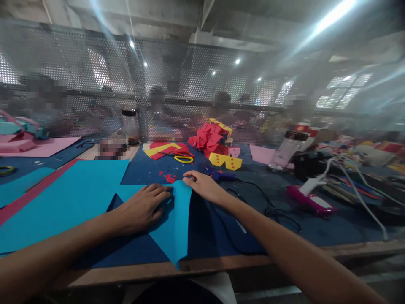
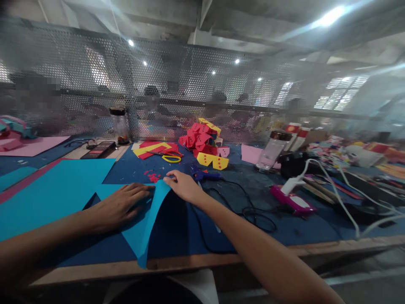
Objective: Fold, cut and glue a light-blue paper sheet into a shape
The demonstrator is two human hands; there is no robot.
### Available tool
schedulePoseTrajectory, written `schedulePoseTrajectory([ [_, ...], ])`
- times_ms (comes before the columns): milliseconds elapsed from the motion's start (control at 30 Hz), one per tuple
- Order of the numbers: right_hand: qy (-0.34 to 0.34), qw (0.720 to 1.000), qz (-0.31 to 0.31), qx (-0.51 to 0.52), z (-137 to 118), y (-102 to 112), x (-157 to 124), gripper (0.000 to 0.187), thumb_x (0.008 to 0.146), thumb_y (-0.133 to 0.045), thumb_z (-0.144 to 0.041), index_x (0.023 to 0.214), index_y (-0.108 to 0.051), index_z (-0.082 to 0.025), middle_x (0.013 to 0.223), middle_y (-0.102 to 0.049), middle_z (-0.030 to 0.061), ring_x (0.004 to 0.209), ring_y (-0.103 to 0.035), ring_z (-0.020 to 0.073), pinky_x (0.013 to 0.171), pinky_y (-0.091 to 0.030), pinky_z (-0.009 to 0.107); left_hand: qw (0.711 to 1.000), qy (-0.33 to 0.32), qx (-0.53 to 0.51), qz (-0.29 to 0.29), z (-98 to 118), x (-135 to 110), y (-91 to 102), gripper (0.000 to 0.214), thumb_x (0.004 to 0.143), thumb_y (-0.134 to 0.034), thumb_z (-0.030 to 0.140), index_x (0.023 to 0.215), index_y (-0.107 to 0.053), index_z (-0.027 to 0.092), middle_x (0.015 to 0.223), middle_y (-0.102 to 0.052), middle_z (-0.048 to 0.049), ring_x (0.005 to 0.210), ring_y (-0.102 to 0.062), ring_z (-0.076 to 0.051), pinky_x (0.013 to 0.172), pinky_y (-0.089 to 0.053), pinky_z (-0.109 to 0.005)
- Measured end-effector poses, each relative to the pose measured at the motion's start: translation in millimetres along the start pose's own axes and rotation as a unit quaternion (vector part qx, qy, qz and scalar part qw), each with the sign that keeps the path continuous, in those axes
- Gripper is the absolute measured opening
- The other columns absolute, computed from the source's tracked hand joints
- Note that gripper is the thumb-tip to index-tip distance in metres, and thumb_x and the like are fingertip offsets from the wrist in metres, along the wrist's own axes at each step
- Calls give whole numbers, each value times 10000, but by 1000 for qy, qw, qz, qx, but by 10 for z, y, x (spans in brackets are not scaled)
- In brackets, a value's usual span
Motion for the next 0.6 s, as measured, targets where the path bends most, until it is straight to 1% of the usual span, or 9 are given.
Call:
schedulePoseTrajectory([
  [67,-3,1000,4,-10,1,8,-3,352,976,-473,-423,1136,-646,-162,966,-691,82,884,-625,202,814,-424,320,1000,2,1,-10,16,35,7,414,840,-513,90,1240,-518,194,1389,-539,-97,1251,-474,-269,1056,-415,-444],
  [133,4,1000,7,-2,9,13,9,349,983,-454,-427,1096,-652,-163,888,-678,59,841,-613,190,780,-417,304,1000,7,6,-16,24,70,6,400,842,-515,93,1229,-516,197,1353,-554,-98,1227,-490,-271,1033,-433,-447],
  [233,20,999,-7,34,31,-4,33,260,942,-519,-329,1096,-655,-170,702,-606,-8,652,-544,140,634,-384,255,1000,14,21,-11,23,97,-14,355,866,-516,111,1212,-518,188,1311,-569,-111,1193,-509,-279,1010,-443,-453],
  [333,12,998,-20,56,61,-25,45,238,882,-543,-218,1079,-665,-163,573,-506,-53,523,-445,113,528,-313,236,1000,15,13,5,16,86,-42,252,924,-472,144,1168,-524,182,1314,-569,-129,1168,-525,-275,986,-452,-450],
  [433,3,999,-18,51,67,-29,43,223,862,-525,-182,1003,-696,-158,566,-516,-43,515,-446,112,510,-298,239,1000,19,-6,18,8,63,-53,185,949,-444,170,1114,-525,187,1319,-574,-140,1175,-527,-277,974,-455,-451],
  [600,1,999,-6,33,68,-26,48,213,846,-526,-174,930,-721,-155,681,-645,5,577,-524,119,557,-352,239,999,41,-14,26,5,65,-30,185,906,-471,160,1080,-516,202,1348,-568,-135,1232,-499,-284,1007,-431,-458],
])
Point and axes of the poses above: each hand's wrist, its own x-axis towards the middle knuckle, its own y-axis out of the back of the hand, z = x × y, the point moved 5 cm from there along x, towards the middle knuckle
